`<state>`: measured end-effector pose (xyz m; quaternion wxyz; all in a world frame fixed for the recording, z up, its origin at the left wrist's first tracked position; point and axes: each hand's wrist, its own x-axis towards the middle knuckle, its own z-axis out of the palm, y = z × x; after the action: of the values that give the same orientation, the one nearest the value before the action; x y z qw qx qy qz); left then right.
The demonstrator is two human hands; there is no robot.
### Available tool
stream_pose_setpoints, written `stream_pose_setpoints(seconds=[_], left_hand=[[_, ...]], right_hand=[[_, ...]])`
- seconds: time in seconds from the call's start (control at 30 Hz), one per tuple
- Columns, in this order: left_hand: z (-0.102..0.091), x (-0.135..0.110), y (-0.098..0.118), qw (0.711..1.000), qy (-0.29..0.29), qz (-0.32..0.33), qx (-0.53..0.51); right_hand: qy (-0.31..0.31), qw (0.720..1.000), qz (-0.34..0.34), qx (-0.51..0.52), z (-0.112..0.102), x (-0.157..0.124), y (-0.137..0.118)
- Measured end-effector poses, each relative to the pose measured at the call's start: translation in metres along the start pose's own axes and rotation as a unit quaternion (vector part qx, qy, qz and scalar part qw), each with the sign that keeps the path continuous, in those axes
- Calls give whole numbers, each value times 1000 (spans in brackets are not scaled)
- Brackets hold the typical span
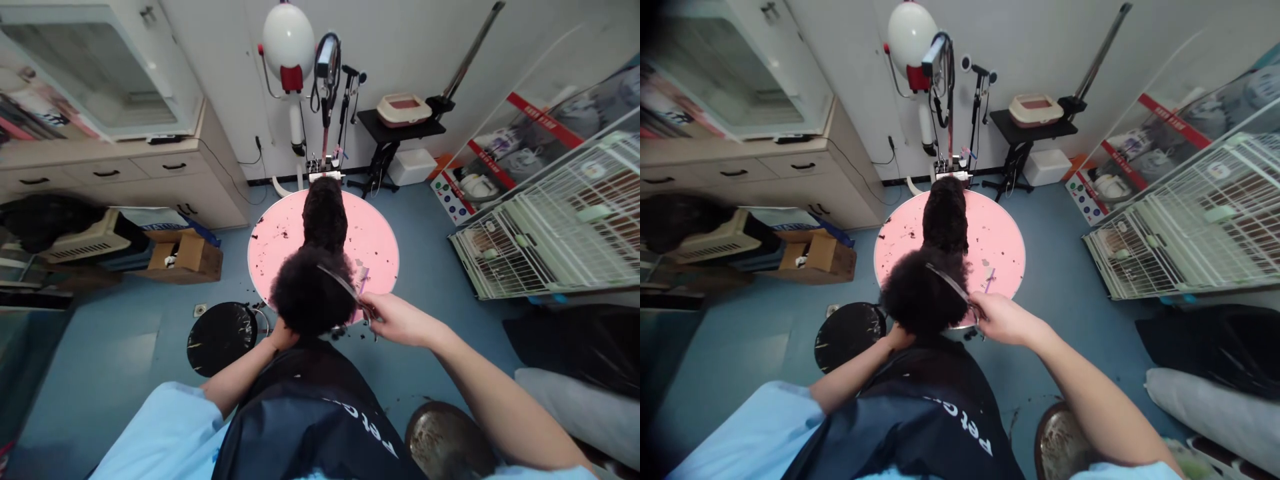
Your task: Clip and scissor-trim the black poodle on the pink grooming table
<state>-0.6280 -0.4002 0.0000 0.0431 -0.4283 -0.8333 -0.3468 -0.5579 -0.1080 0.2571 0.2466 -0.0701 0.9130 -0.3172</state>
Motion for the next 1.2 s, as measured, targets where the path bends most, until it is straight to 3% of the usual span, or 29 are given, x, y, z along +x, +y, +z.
stream_pose_setpoints(seconds=[0.2,0.33,0.53,0.63,0.9,1.2], left_hand=[[24,-20,-23,998,62,23,21],[29,-23,-27,998,64,9,5],[30,-24,-27,998,63,23,14],[30,-24,-28,999,51,0,3],[18,-20,-27,999,43,13,-25],[14,-14,-32,996,56,45,-45]], right_hand=[[-21,998,11,-53,-20,8,-14],[-42,996,22,-81,-29,15,-25],[-52,992,28,-107,-37,17,-40],[-55,989,38,-134,-41,20,-47],[-75,983,69,-154,-47,31,-64],[-101,984,99,-107,-53,39,-69]])
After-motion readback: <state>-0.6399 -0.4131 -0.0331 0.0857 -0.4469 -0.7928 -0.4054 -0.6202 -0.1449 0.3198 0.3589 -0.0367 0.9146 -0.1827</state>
